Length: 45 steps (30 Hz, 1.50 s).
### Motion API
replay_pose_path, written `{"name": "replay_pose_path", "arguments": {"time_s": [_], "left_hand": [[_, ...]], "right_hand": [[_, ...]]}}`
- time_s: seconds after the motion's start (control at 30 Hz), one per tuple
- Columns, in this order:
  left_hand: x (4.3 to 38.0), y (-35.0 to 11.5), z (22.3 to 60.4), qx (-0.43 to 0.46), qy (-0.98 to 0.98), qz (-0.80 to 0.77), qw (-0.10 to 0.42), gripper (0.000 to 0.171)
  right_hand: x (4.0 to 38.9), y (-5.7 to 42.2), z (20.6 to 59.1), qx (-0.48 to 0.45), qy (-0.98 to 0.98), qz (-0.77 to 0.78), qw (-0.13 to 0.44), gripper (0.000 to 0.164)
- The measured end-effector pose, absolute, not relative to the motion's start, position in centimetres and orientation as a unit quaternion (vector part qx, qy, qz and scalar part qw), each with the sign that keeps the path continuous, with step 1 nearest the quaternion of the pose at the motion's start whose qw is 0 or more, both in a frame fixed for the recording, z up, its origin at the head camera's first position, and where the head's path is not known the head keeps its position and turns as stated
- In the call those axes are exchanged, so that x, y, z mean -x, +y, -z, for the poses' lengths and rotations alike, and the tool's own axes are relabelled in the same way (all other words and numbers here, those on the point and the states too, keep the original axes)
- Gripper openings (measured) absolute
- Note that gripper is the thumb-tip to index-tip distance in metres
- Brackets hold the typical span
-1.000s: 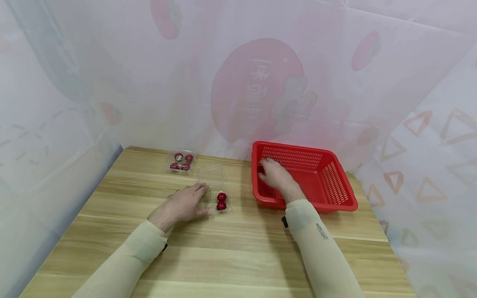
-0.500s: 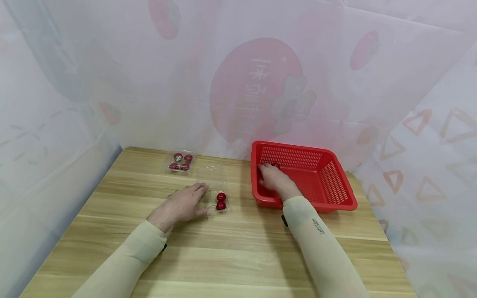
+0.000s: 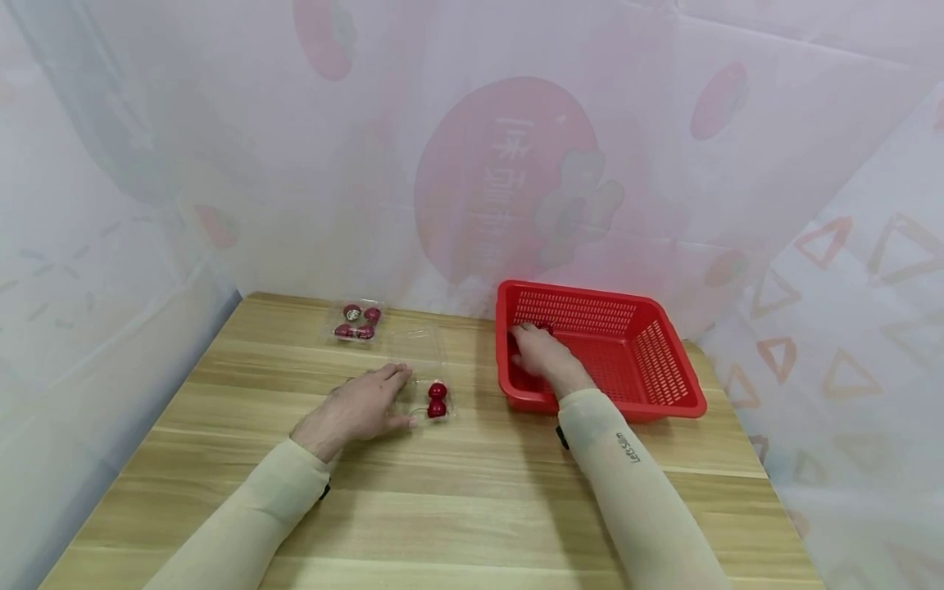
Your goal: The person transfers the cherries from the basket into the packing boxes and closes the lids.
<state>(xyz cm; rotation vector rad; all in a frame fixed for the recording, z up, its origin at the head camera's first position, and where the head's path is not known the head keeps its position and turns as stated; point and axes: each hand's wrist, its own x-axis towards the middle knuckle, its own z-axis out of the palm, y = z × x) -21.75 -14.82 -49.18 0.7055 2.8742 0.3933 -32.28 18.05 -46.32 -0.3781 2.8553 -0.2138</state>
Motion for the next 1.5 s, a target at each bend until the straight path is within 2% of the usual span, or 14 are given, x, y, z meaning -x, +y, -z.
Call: {"name": "replay_pose_path", "arguments": {"time_s": [0.33, 0.5, 0.57, 0.9, 1.13, 1.5], "left_hand": [[21.7, -14.8, 49.1, -0.234, 0.960, -0.133, 0.078, 0.090], [21.7, -14.8, 49.2, -0.232, 0.960, -0.137, 0.079, 0.090], [21.7, -14.8, 49.2, -0.232, 0.960, -0.139, 0.078, 0.089], [21.7, -14.8, 49.2, -0.233, 0.959, -0.140, 0.080, 0.089], [21.7, -14.8, 49.2, -0.233, 0.959, -0.140, 0.077, 0.089], [21.7, -14.7, 49.3, -0.236, 0.960, -0.134, 0.072, 0.089]], "right_hand": [[32.0, 18.0, 46.0, 0.128, 0.981, 0.083, 0.117, 0.046], [31.8, 18.2, 46.0, 0.130, 0.980, 0.091, 0.119, 0.022], [31.7, 18.3, 46.1, 0.122, 0.979, 0.102, 0.126, 0.018], [31.6, 18.5, 45.7, 0.128, 0.977, 0.111, 0.127, 0.015], [31.4, 18.7, 45.0, 0.146, 0.978, 0.107, 0.104, 0.012], [30.6, 18.6, 43.3, 0.169, 0.979, 0.090, 0.066, 0.016]]}}
